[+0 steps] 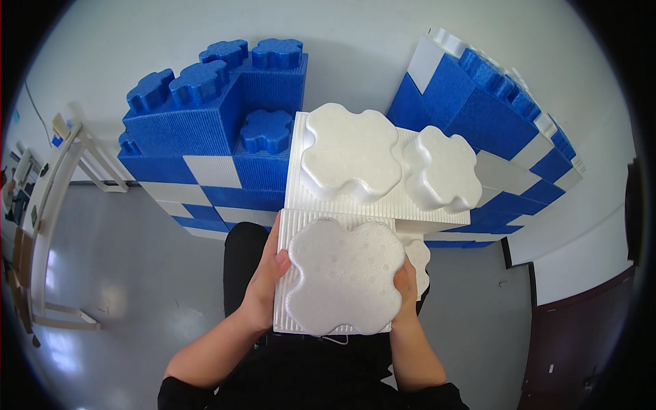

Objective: Assemble large foam construction blocks into a structure.

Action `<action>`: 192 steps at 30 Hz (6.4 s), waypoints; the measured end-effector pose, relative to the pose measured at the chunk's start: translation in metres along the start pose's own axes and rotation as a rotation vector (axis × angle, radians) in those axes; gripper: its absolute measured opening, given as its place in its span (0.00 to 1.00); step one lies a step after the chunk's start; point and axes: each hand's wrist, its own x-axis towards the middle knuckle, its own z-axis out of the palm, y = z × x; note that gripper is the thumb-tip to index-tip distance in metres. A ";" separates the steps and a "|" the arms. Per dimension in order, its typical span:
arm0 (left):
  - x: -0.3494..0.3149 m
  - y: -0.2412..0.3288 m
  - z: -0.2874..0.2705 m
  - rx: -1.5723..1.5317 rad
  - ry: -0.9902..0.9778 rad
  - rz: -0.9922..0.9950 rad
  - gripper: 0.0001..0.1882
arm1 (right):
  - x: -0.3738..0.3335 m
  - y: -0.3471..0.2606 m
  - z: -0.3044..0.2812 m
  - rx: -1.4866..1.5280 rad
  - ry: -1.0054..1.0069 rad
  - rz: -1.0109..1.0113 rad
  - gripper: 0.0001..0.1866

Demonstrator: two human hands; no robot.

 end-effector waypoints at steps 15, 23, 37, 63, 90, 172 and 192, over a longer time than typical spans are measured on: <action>0.008 -0.014 -0.007 -0.090 0.062 -0.040 0.54 | -0.003 -0.013 0.019 0.252 0.164 0.259 0.35; 0.002 -0.020 -0.014 -0.089 -0.013 -0.038 0.54 | -0.008 0.004 0.009 0.261 0.108 0.227 0.35; -0.038 -0.050 -0.008 0.180 -0.039 0.082 0.53 | -0.076 0.024 -0.012 0.202 0.105 0.194 0.51; -0.045 -0.059 0.006 0.244 -0.116 0.199 0.60 | -0.068 -0.048 -0.001 0.120 0.106 0.032 0.52; -0.024 -0.095 -0.061 0.790 -0.228 0.302 0.72 | -0.006 -0.161 0.055 -1.421 -0.731 -0.328 0.64; -0.003 -0.084 -0.031 0.927 0.114 0.060 0.73 | -0.008 -0.165 -0.050 -1.270 0.064 -0.447 0.12; -0.003 -0.083 -0.033 0.941 0.116 0.065 0.73 | 0.009 -0.144 -0.041 -1.401 0.066 -0.497 0.12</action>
